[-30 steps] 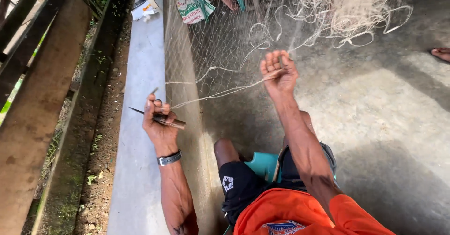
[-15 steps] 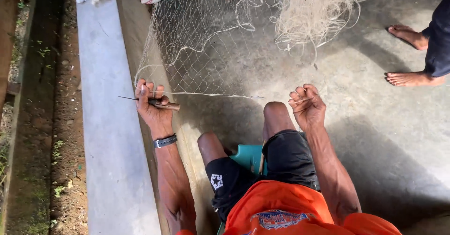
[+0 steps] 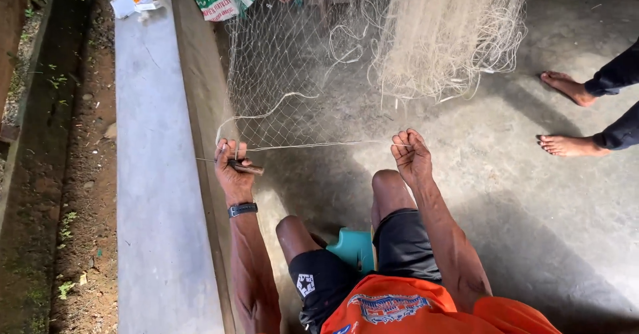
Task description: Repairing or weaving a fishing net using a wooden shuttle and thin line
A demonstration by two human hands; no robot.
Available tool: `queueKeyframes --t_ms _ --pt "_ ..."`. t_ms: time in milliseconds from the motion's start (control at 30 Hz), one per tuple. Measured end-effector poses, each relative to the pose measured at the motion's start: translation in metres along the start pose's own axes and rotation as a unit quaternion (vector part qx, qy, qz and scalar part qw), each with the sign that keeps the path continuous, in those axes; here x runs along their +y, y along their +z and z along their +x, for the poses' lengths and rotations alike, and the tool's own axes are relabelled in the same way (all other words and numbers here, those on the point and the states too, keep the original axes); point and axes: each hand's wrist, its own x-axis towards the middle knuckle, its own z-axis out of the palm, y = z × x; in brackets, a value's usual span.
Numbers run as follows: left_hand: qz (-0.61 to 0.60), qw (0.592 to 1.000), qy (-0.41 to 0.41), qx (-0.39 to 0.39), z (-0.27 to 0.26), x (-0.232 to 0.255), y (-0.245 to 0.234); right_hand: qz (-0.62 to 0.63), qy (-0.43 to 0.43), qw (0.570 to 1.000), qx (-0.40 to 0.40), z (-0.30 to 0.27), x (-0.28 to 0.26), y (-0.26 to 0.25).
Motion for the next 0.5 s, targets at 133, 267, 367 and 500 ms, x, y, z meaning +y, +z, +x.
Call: queueKeyframes --t_ms 133,267,367,500 --pt "0.003 1.0 -0.017 -0.001 0.009 0.011 -0.002 -0.004 0.008 1.0 0.001 -0.018 -0.003 0.013" --pt "-0.006 1.0 -0.014 -0.004 0.016 0.027 0.001 -0.03 0.017 0.999 -0.009 -0.02 0.001 0.029" --pt "-0.009 1.0 -0.017 -0.002 0.026 0.037 -0.003 -0.036 0.02 0.999 -0.009 -0.016 0.002 0.027" --pt "-0.026 1.0 -0.014 -0.006 0.028 0.057 -0.006 -0.049 0.022 0.998 -0.042 -0.014 0.004 0.027"
